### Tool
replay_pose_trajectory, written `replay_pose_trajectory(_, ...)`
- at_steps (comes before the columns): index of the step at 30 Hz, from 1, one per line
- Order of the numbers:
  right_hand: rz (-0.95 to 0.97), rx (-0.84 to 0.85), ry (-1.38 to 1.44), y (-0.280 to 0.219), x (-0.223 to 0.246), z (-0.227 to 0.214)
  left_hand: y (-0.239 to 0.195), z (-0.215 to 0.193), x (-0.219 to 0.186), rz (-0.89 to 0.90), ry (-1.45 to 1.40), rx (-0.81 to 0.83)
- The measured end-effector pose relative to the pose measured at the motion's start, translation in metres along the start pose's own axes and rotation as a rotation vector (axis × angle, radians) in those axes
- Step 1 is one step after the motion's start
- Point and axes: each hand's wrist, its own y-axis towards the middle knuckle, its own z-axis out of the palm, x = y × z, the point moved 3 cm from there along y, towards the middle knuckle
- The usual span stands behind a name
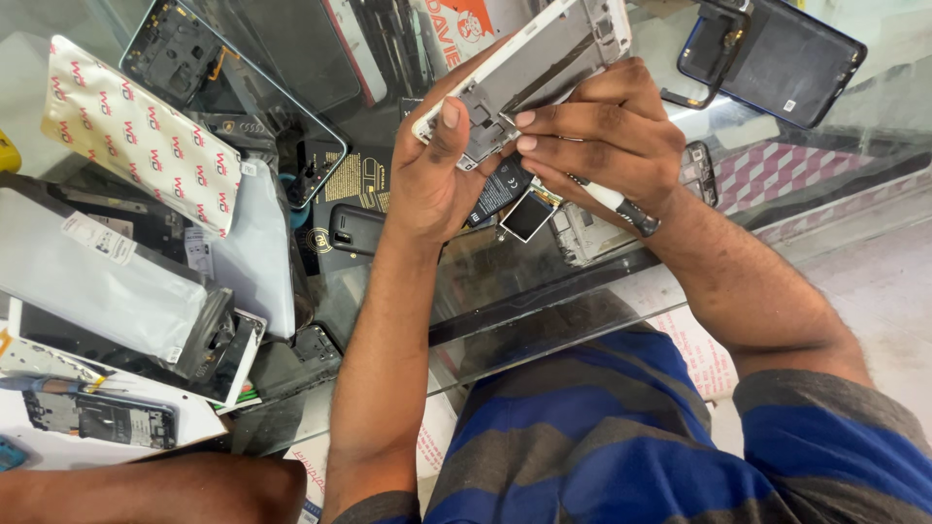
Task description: The person uses a precision screwdriver to remove screws from a white smartphone chassis, then sets the chassis aside. The person continues to handle other phone parts and tools on the cluttered workbench.
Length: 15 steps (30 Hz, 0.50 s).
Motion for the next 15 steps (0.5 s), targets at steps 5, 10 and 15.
replay_pose_trajectory(5, -0.001, -0.002, 0.023, -0.004, -0.002, 0.0, -0.003, -0.001, 0.003, -0.021, -0.039, 0.001)
replay_pose_trajectory(10, 0.01, 0.013, 0.003, -0.005, -0.002, 0.001, -0.006, -0.005, 0.009, -0.035, -0.078, -0.04)
replay_pose_trajectory(15, 0.026, 0.012, -0.001, -0.006, -0.002, 0.003, -0.005, -0.008, 0.014, -0.023, -0.08, -0.052)
